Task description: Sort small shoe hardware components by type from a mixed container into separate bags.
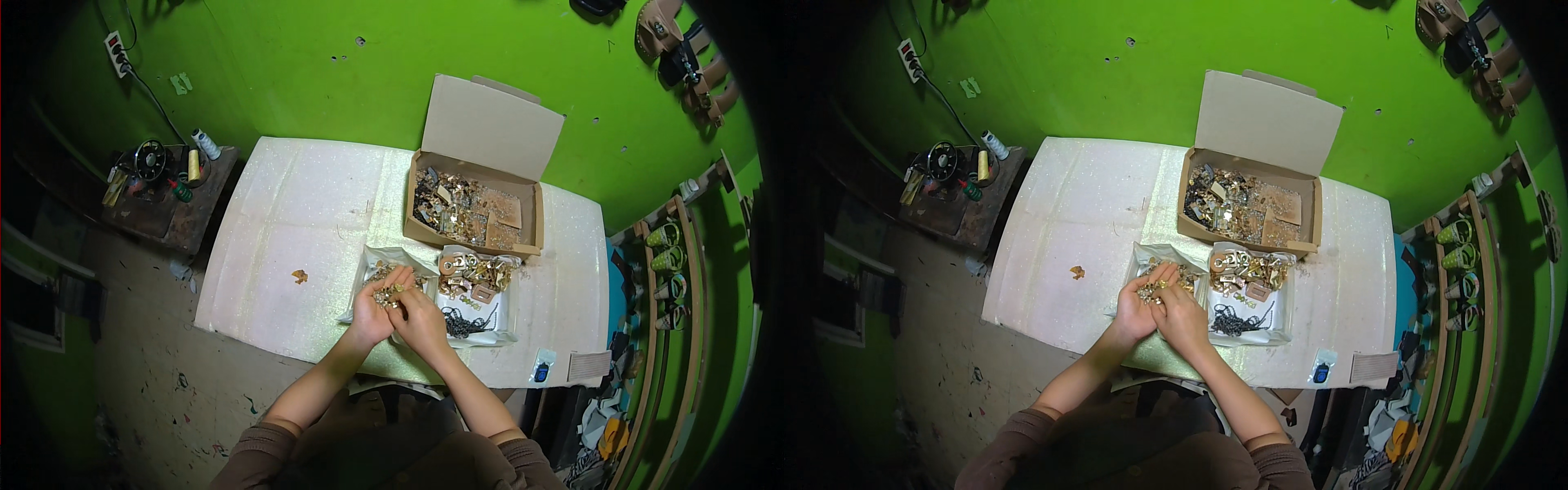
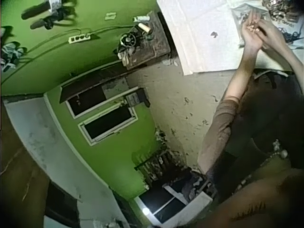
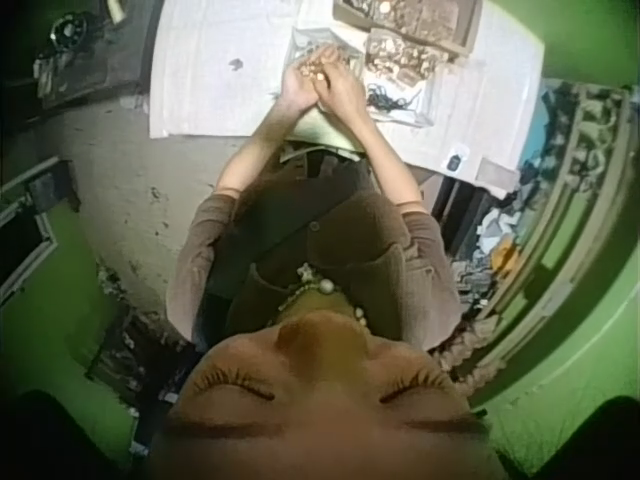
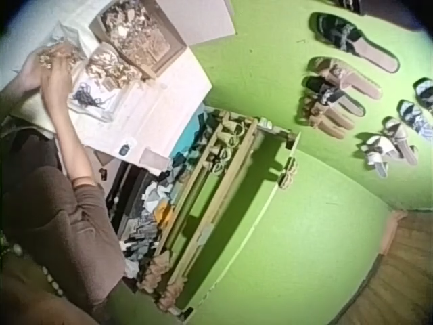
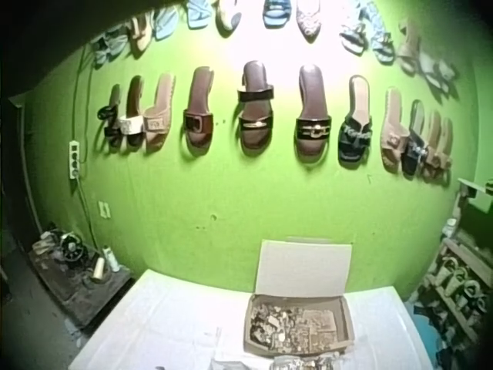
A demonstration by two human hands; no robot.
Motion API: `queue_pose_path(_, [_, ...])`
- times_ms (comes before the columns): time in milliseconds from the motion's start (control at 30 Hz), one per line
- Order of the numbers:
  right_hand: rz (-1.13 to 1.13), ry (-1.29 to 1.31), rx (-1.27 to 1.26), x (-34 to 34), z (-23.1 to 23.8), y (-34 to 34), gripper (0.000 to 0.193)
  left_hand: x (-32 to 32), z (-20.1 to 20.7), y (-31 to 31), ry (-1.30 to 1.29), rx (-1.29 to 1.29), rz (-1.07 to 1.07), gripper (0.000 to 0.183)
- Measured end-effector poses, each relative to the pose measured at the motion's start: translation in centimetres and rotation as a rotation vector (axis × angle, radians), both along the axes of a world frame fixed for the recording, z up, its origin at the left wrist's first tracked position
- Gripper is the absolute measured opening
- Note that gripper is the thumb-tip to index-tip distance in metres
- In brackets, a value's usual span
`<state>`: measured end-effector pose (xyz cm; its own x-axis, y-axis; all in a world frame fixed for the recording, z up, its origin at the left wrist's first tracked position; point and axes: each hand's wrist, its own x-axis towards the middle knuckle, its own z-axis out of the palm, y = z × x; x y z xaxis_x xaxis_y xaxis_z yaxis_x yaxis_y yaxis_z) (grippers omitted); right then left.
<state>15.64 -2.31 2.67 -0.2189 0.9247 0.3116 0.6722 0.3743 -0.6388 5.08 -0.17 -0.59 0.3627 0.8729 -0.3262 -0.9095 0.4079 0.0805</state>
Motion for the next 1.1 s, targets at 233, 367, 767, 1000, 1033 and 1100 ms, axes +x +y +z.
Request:
queue_pose_path(233, [-0.059,0.207,-0.278,-0.6,0.4,0.8,0.019,-1.6,-0.4,0.8,-0.037,-0.044,-0.062,0.048])
queue_pose_path(367, [-0.091,0.271,-0.312,-0.8,0.0,0.6,0.021,-2.1,-0.7,1.0,-0.069,-0.018,-0.088,0.048])
queue_pose_path(767, [-0.158,0.375,-0.245,-1.2,0.1,0.7,0.013,-2.0,-0.1,1.6,-0.056,-0.092,-0.116,0.048])
queue_pose_path(1000, [0.005,0.097,-0.088,-2.3,-0.2,1.0,0.014,-1.8,-0.6,1.8,0.005,-0.064,-0.130,0.042])
queue_pose_path(1033, [0.009,0.098,-0.092,-2.2,-0.2,1.0,0.014,-1.8,-0.6,1.7,0.008,-0.046,-0.141,0.042])
queue_pose_path(1100, [0.006,0.193,-0.144,-1.9,0.0,1.4,0.017,-2.1,-0.5,1.8,-0.014,-0.058,-0.118,0.042])
